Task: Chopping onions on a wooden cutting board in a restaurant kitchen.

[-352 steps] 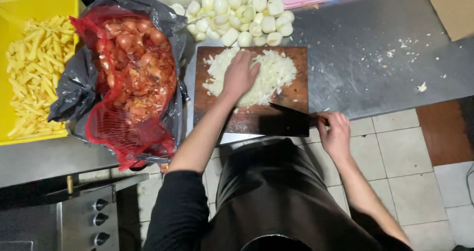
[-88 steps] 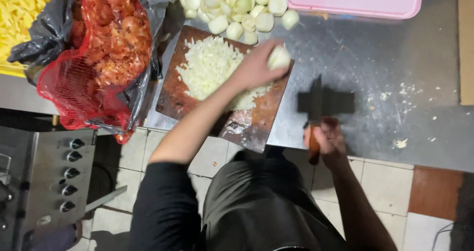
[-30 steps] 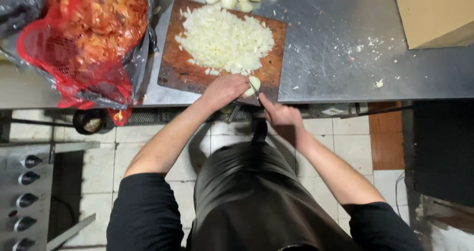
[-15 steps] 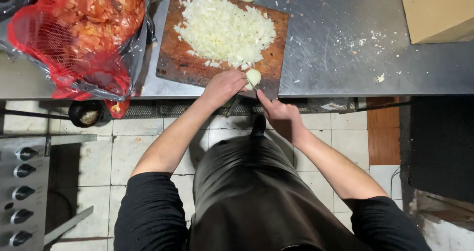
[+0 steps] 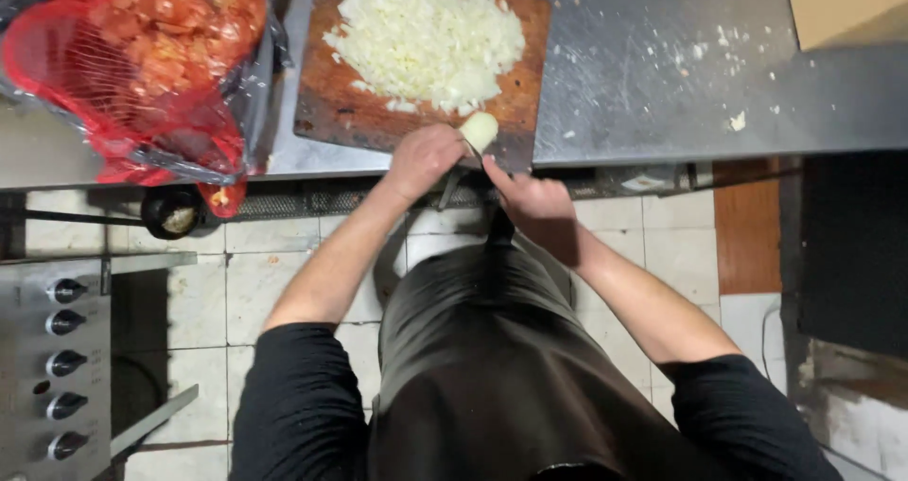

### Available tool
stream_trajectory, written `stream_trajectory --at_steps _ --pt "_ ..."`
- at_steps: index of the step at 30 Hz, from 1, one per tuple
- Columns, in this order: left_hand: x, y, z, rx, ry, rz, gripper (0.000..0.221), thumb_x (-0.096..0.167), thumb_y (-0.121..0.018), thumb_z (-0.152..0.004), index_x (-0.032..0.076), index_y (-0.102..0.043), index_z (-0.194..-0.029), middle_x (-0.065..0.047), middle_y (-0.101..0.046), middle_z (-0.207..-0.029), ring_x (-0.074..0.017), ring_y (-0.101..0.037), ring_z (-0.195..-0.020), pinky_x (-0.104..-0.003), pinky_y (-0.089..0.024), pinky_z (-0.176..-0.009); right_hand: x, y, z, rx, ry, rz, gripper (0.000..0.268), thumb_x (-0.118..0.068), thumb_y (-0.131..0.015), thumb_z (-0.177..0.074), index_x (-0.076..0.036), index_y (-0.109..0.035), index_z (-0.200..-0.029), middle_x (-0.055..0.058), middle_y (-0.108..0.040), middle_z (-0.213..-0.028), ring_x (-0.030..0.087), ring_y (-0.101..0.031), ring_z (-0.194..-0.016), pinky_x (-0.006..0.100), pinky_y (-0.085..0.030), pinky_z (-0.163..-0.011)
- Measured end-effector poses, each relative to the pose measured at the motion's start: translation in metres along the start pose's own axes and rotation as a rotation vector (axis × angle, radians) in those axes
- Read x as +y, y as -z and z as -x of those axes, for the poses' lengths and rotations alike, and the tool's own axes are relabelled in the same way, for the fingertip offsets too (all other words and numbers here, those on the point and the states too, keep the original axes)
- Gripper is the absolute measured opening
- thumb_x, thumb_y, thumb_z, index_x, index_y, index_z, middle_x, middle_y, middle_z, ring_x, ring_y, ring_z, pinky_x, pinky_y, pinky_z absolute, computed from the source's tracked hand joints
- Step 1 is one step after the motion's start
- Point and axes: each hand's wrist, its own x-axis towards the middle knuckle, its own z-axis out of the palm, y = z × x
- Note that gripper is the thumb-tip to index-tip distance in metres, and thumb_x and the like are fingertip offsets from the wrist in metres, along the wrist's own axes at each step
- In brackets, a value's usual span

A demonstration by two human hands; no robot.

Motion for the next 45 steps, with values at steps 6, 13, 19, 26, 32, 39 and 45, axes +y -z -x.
stream_trajectory --at_steps 6,13,19,26,32,39,45 --pt "-0.004 0.029 -0.067 -0.127 -0.116 -0.012 0.029 0.017 -0.064 -0.076 0.013 -0.068 -0.105 -0.008 -0.066 -0.117 -0.0321 -0.066 -0.108 -0.042 -0.054 -0.082 0.018 0.045 -0.007 0.209 -0.147 -0.316 0.050 -0.019 -0.059 -0.107 -0.012 -0.047 -0.155 0.023 -0.068 -0.110 0.044 -0.069 -0.092 0.049 -0.057 -0.079" --pt "0.035 0.035 -0.081 -0.628 0.470 0.009 0.061 0.042 -0.087 -0.074 0.005 -0.062 -0.115 -0.014 -0.064 -0.117 -0.0354 -0.060 -0.117 -0.047 -0.049 -0.098 0.018 0.002 0.011 0.140 -0.397 -0.346 0.051 -0.024 -0.059 -0.101 -0.018 -0.052 -0.151 0.023 -0.072 -0.099 0.044 -0.070 -0.087 0.055 -0.056 -0.078" --pt "0.020 0.009 -0.046 -0.159 0.306 0.261 0.057 0.034 -0.088 -0.073 0.003 -0.060 -0.111 -0.015 -0.062 -0.118 -0.0374 -0.060 -0.113 -0.047 -0.051 -0.094 0.003 0.047 -0.010 -0.080 -0.326 -0.207 0.050 -0.029 -0.059 -0.096 -0.021 -0.055 -0.146 0.017 -0.075 -0.090 0.043 -0.069 -0.074 0.057 -0.055 -0.068" --pt "0.017 -0.004 -0.036 -0.133 0.307 0.265 0.045 0.026 -0.086 -0.078 0.007 -0.063 -0.112 -0.012 -0.063 -0.113 -0.0360 -0.062 -0.110 -0.046 -0.052 -0.092 0.018 -0.003 -0.008 -0.190 -0.237 -0.146 0.049 -0.027 -0.059 -0.100 -0.014 -0.054 -0.147 0.020 -0.071 -0.077 0.042 -0.068 -0.071 0.056 -0.055 -0.067" --pt "0.021 0.003 -0.036 -0.053 0.291 0.223 0.046 0.026 -0.087 -0.076 0.006 -0.062 -0.109 -0.012 -0.063 -0.115 -0.0365 -0.061 -0.110 -0.045 -0.052 -0.093 0.007 0.008 -0.002 -0.145 -0.348 -0.065 0.050 -0.030 -0.057 -0.099 -0.024 -0.052 -0.148 0.017 -0.071 -0.078 0.040 -0.070 -0.068 0.054 -0.056 -0.067" --pt "0.013 -0.004 -0.029 -0.097 0.218 0.227 0.039 0.024 -0.086 -0.079 0.006 -0.064 -0.106 -0.012 -0.063 -0.116 -0.0347 -0.059 -0.116 -0.045 -0.051 -0.098 0.002 -0.003 -0.010 -0.275 -0.349 -0.122 0.058 -0.028 -0.058 -0.095 -0.020 -0.048 -0.151 0.020 -0.073 -0.086 0.043 -0.069 -0.075 0.057 -0.055 -0.069" --pt "0.011 0.004 -0.031 -0.079 0.235 0.245 0.042 0.026 -0.085 -0.082 0.005 -0.064 -0.111 -0.013 -0.063 -0.119 -0.0352 -0.059 -0.118 -0.045 -0.050 -0.099 0.002 0.015 -0.002 -0.136 -0.338 -0.196 0.051 -0.030 -0.055 -0.098 -0.022 -0.052 -0.149 0.022 -0.070 -0.079 0.044 -0.069 -0.072 0.056 -0.056 -0.070"
